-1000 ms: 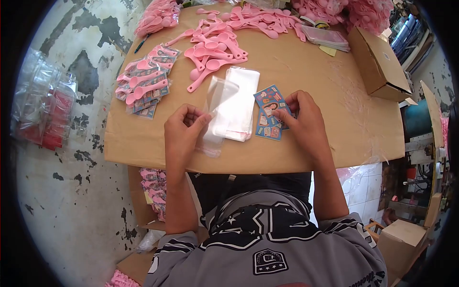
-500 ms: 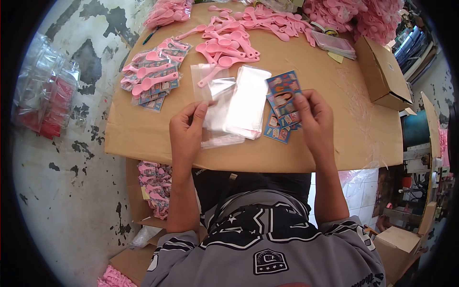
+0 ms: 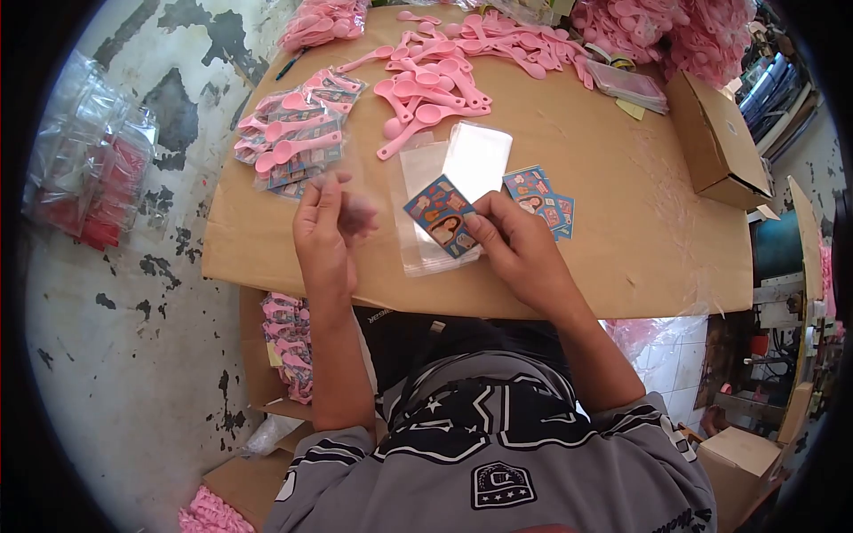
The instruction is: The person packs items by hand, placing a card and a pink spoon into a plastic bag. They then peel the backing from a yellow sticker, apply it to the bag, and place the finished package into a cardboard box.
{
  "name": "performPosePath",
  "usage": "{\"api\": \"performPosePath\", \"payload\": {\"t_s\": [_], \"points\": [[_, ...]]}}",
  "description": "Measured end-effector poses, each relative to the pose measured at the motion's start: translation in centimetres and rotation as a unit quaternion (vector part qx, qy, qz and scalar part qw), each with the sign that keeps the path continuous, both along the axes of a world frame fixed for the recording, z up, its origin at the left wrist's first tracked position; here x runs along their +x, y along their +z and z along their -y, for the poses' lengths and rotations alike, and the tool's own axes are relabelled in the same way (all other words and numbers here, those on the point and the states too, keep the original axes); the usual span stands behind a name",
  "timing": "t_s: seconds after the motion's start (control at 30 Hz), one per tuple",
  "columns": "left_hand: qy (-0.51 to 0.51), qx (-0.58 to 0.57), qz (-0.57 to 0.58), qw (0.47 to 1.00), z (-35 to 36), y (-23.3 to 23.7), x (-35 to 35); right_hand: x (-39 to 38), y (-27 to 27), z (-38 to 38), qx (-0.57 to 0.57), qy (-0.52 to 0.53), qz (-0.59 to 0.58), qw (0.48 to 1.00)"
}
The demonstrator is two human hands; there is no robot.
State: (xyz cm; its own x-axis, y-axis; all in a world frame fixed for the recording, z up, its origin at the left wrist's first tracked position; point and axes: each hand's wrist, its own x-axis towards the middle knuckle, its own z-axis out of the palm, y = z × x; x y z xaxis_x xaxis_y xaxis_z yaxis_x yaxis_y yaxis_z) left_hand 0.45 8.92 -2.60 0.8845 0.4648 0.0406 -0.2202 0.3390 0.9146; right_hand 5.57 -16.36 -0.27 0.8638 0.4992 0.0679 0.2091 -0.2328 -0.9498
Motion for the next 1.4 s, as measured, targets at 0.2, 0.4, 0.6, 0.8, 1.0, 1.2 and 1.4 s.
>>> {"api": "performPosePath", "payload": {"t_s": [0.2,0.4,0.6,0.8,1.0,1.2,1.4], "points": [[-0.075,-0.146,0.006,0.986,4.0,1.4,0.9,0.0,0.0,2.4,0.113,-0.059,-0.074,0.989],[-0.069,-0.138,0.006,0.988,6.2,0.0,2.3,-0.4,-0.4,4.5,0.131,-0.044,-0.118,0.983],[-0.108,-0.174,0.024,0.979,8.8,1.5,2.1,-0.6,-0.3,3.6,0.202,-0.054,-0.129,0.969],[-0.119,-0.173,0.033,0.977,9.9,2.1,1.7,0.1,-0.1,4.5,0.131,0.01,-0.143,0.981],[-0.119,-0.168,0.048,0.977,9.7,1.5,1.5,0.1,-0.2,3.8,0.224,-0.058,-0.157,0.96],[-0.138,-0.16,0.067,0.975,10.5,1.1,1.3,-0.1,0.4,1.9,0.234,-0.068,-0.109,0.964],[-0.143,-0.113,0.076,0.98,10.7,1.9,0.5,-0.6,-0.5,-0.9,0.258,-0.08,-0.059,0.961]]}}
